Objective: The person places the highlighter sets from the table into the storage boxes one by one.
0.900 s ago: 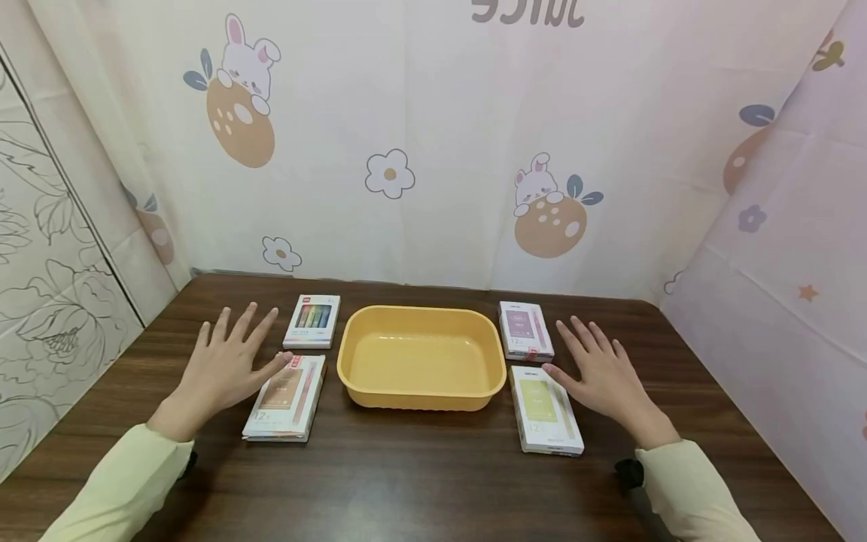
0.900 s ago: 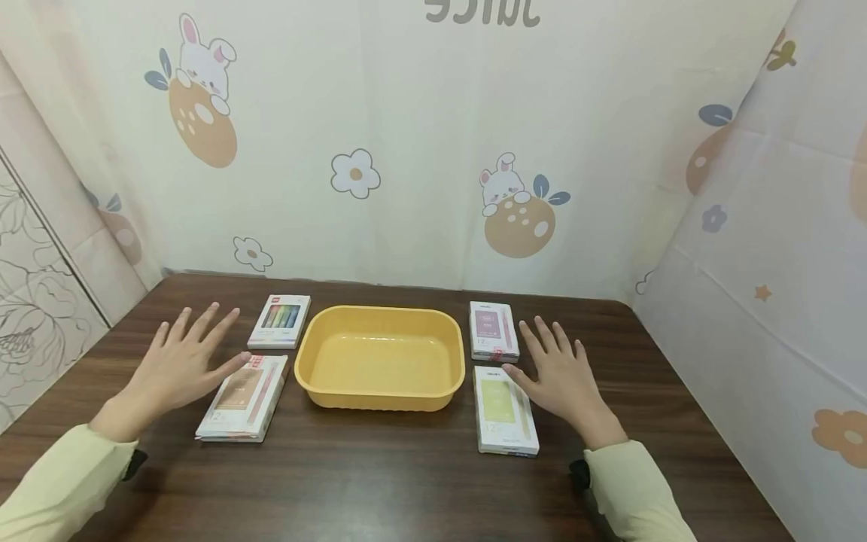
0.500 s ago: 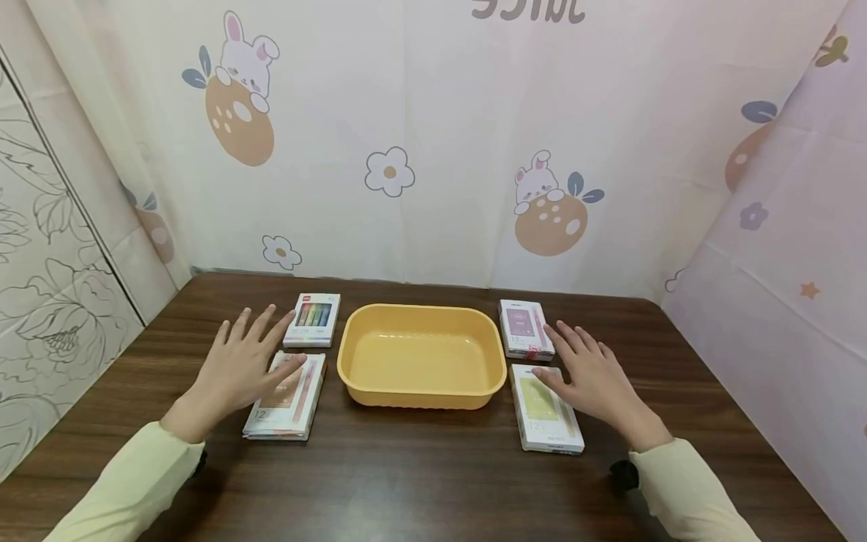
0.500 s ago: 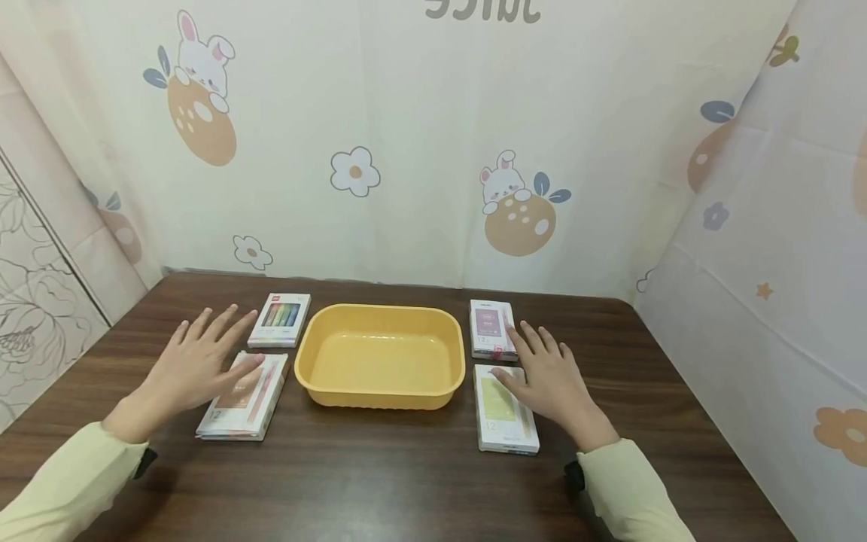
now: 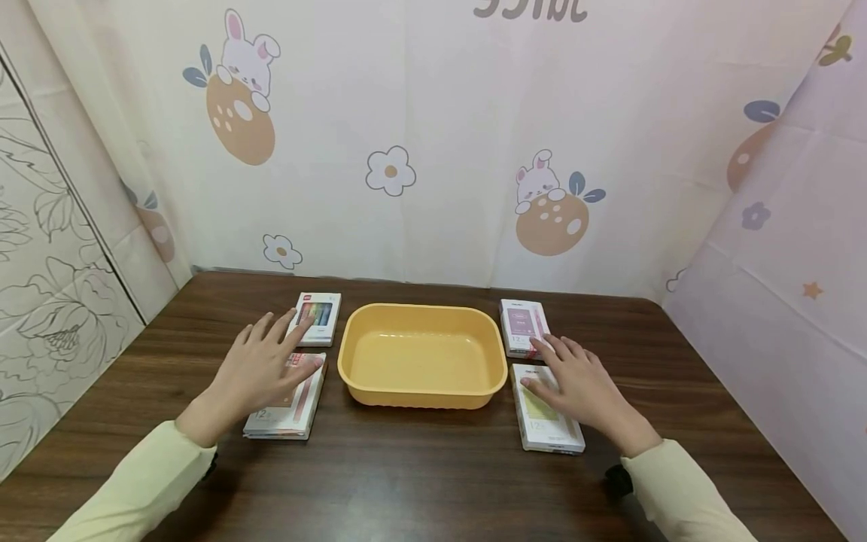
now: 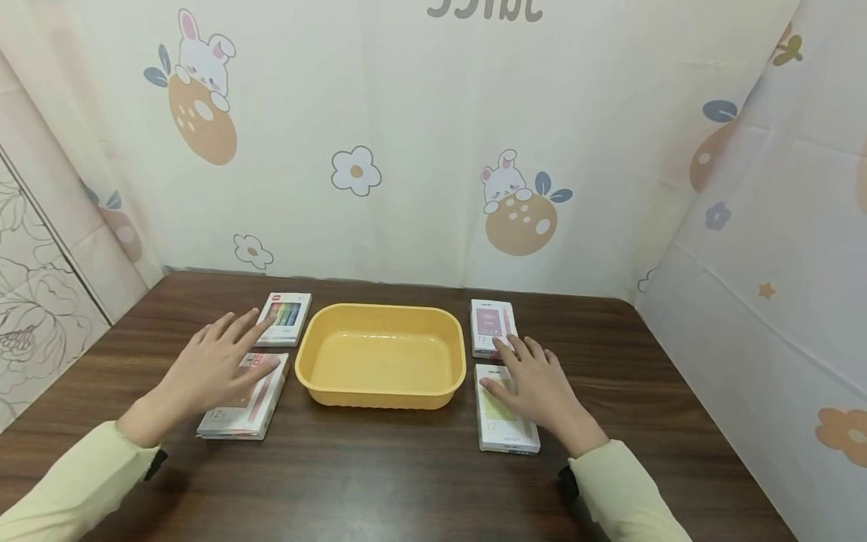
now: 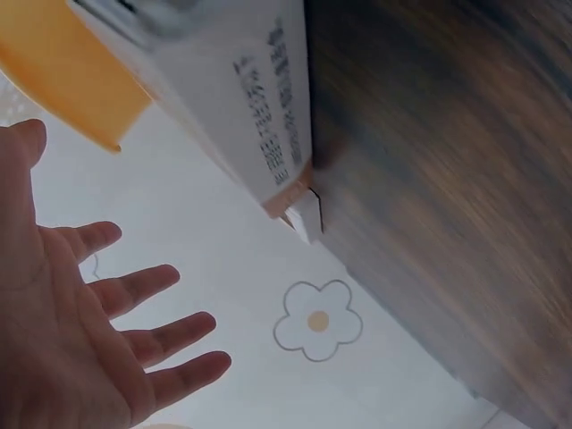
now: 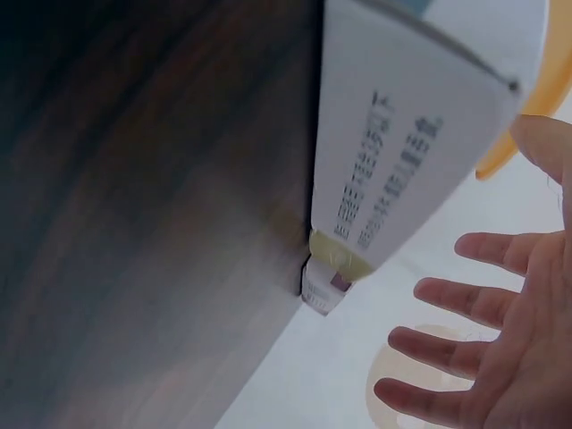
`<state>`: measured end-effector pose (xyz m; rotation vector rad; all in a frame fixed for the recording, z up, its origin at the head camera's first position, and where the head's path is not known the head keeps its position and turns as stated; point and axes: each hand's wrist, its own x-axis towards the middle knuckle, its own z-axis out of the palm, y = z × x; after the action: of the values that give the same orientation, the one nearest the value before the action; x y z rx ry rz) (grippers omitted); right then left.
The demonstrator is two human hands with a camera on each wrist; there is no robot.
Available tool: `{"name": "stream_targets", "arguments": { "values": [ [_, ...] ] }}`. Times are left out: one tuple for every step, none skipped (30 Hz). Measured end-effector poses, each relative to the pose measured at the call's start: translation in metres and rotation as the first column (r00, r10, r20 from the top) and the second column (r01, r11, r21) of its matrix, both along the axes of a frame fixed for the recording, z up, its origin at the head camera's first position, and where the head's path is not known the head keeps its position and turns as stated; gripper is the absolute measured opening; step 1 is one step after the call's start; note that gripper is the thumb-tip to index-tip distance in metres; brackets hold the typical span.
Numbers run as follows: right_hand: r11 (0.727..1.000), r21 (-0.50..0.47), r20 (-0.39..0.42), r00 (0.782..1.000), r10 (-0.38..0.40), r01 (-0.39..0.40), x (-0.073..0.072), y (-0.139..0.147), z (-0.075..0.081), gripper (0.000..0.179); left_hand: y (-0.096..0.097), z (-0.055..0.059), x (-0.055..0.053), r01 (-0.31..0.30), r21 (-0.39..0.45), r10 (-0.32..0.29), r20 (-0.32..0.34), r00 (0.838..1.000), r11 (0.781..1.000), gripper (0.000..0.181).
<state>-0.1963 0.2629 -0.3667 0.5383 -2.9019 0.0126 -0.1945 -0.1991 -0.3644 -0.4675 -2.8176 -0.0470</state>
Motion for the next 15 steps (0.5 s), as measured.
{"name": "stream_targets", "arguments": {
  "values": [
    [1.0, 0.0, 0.001, 1.0, 0.005, -0.005, 0.0, -0.001, 0.0, 0.069, 0.001, 0.0, 0.0, 0.007, 0.002, -0.007, -0.006, 1.0, 1.0, 0.069],
    [1.0, -0.001, 0.0, 1.0, 0.011, -0.011, 0.001, -0.002, -0.001, 0.068, 0.002, -0.001, 0.0, 0.014, 0.002, -0.014, -0.014, 1.0, 1.0, 0.069],
    [1.0, -0.002, 0.001, 1.0, 0.015, -0.015, 0.001, -0.003, -0.002, 0.068, 0.003, -0.001, 0.0, 0.02, 0.004, -0.02, -0.02, 1.0, 1.0, 0.068],
    [1.0, -0.004, 0.0, 1.0, 0.021, -0.021, 0.002, -0.004, -0.002, 0.067, 0.005, -0.001, 0.0, 0.026, 0.003, -0.026, -0.024, 0.999, 1.0, 0.068],
    [1.0, -0.005, -0.002, 1.0, 0.028, -0.028, 0.002, -0.005, -0.003, 0.066, 0.006, -0.001, 0.0, 0.031, 0.004, -0.031, -0.027, 0.999, 1.0, 0.068],
    [0.999, -0.006, -0.005, 0.999, 0.035, -0.035, 0.002, -0.005, -0.003, 0.066, 0.007, -0.001, 0.0, 0.035, 0.005, -0.035, -0.027, 0.999, 0.999, 0.068],
    [0.999, -0.007, -0.006, 0.999, 0.042, -0.042, 0.003, -0.006, -0.004, 0.066, 0.008, -0.001, 0.0, 0.039, 0.005, -0.039, -0.025, 0.999, 0.999, 0.068],
    [0.999, -0.007, -0.008, 0.999, 0.047, -0.048, 0.003, -0.007, -0.004, 0.066, 0.009, -0.001, 0.0, 0.045, 0.002, -0.045, -0.027, 0.999, 0.999, 0.068],
    [0.999, -0.006, -0.008, 0.999, 0.053, -0.053, 0.004, -0.007, -0.004, 0.065, 0.011, -0.001, 0.0, 0.05, -0.002, -0.05, -0.027, 0.998, 0.999, 0.068],
    [0.998, -0.003, -0.007, 0.998, 0.057, -0.057, 0.004, -0.008, -0.005, 0.066, 0.012, -0.001, 0.0, 0.055, -0.006, -0.056, -0.029, 0.998, 0.998, 0.068],
    [0.998, -0.002, -0.004, 0.998, 0.06, -0.06, 0.004, -0.008, -0.005, 0.066, 0.013, -0.001, 0.0, 0.06, -0.009, -0.06, -0.029, 0.998, 0.998, 0.068],
    [0.998, -0.003, 0.0, 0.998, 0.062, -0.062, 0.004, -0.009, -0.005, 0.066, 0.015, -0.001, 0.0, 0.063, -0.013, -0.064, -0.028, 0.998, 0.998, 0.067],
    [0.998, -0.006, 0.007, 0.998, 0.063, -0.063, 0.005, -0.01, -0.005, 0.066, 0.016, -0.001, 0.0, 0.067, -0.017, -0.068, -0.03, 0.997, 0.998, 0.068],
    [0.998, -0.008, 0.013, 0.998, 0.063, -0.063, 0.005, -0.01, -0.006, 0.066, 0.018, 0.0, 0.0, 0.071, -0.021, -0.071, -0.033, 0.997, 0.997, 0.068],
    [0.998, -0.01, 0.02, 0.998, 0.062, -0.062, 0.005, -0.011, -0.006, 0.067, 0.019, 0.0, 0.0, 0.073, -0.023, -0.074, -0.035, 0.997, 0.997, 0.068]
  ]
}}
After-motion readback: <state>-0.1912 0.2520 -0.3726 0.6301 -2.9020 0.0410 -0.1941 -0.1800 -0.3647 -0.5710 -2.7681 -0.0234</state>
